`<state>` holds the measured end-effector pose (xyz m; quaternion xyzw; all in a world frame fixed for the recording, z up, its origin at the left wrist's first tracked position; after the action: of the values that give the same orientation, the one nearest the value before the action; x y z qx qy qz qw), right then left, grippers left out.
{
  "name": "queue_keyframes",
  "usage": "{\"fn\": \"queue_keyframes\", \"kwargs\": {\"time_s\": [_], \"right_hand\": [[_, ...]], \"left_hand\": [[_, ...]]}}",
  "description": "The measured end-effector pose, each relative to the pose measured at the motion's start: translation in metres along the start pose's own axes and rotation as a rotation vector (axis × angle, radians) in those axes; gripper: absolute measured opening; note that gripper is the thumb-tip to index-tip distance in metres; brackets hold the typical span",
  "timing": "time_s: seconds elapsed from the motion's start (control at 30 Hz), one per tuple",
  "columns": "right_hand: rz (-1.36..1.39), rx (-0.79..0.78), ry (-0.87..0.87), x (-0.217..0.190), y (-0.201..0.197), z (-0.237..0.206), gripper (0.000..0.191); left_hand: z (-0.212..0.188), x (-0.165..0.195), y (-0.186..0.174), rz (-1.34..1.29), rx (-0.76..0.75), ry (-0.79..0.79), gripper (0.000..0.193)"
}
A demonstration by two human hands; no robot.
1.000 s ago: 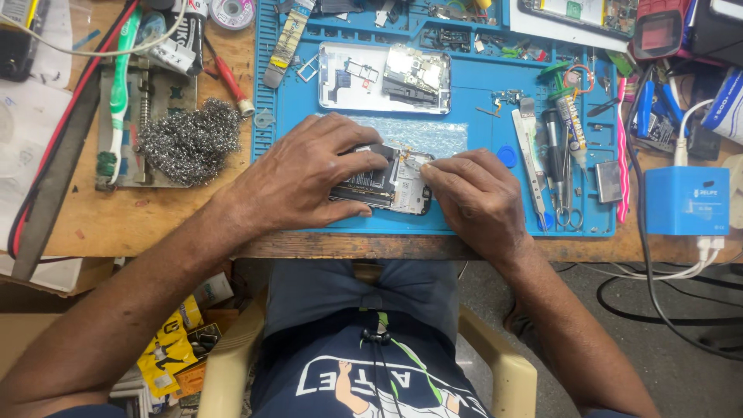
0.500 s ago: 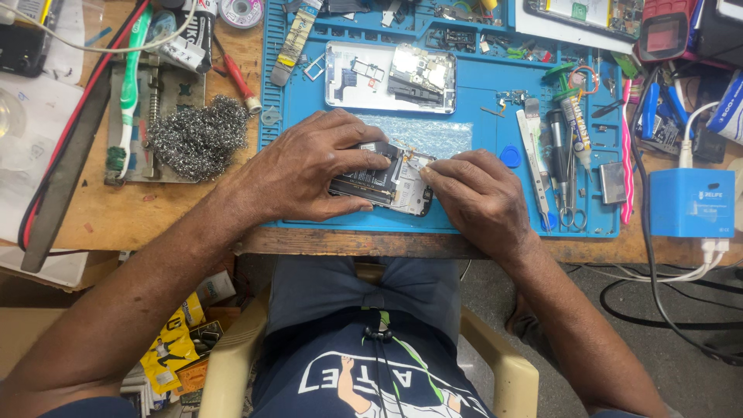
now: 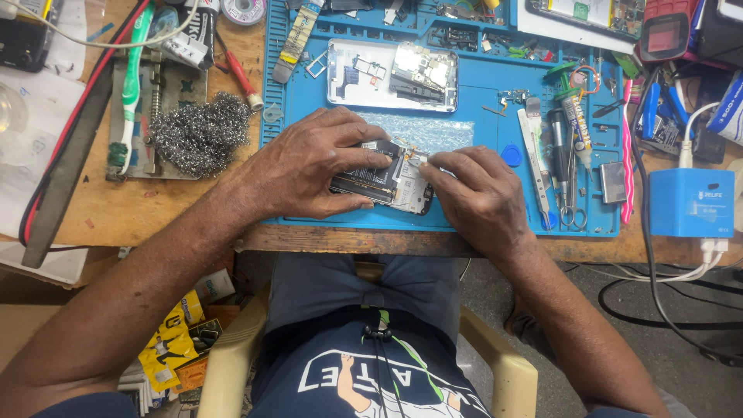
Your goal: The person pries a battery out of a disassembled smartphone on a repair mat using a pry tool, then applies adhesive from a glue bottle into the phone chassis and presses the battery back into place, pressing it down to secure it.
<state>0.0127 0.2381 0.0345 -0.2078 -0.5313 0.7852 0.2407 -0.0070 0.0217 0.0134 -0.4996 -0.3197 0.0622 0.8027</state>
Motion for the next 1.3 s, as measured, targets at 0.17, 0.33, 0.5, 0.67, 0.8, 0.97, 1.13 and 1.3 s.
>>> {"fn": "queue_keyframes", "kwargs": {"time_s": [0.17,0.33,0.5,0.67,0.8,0.97,1.13,1.3], "right_hand": [[-0.116,-0.044,-0.106,-0.002,0.001,0.003,0.027],[-0.175,-0.075,-0.218,0.001,0.002,0.002,0.027],[-0.013,-0.001,-0.124,0.007,0.007,0.005,0.017],[0.087,0.016,-0.047,0.009,0.009,0.006,0.015],[0.078,0.037,-0.031,0.011,0.003,0.006,0.015],[-0.043,0.024,-0.069,0.006,0.004,0.002,0.015],[-0.144,-0.005,-0.117,0.003,0.005,0.000,0.020],[-0.178,-0.027,-0.165,0.000,0.004,0.000,0.024]], "left_hand": [[0.001,0.001,-0.002,0.000,0.005,0.015,0.052],[0.001,0.000,-0.001,0.002,0.000,0.018,0.053],[0.002,-0.002,0.002,-0.004,-0.005,-0.008,0.054],[0.002,-0.003,0.001,-0.015,-0.003,-0.007,0.053],[0.001,-0.002,0.000,-0.022,0.000,-0.004,0.052],[0.002,-0.002,0.000,-0.016,0.005,0.017,0.052],[0.002,-0.003,0.000,-0.026,-0.001,0.018,0.053],[0.002,-0.003,-0.003,-0.027,-0.001,0.048,0.052]]}}
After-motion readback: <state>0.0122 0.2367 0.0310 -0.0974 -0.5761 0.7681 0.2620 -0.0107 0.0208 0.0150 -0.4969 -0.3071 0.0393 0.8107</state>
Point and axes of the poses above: each hand's wrist, its own z-axis towards the middle knuckle, its own y-axis out of the palm, x = y × z, the point moved 5 cm from there along z, towards the middle knuckle, and after that the axes turned 7 degrees about -x, right-handed, at the moved point
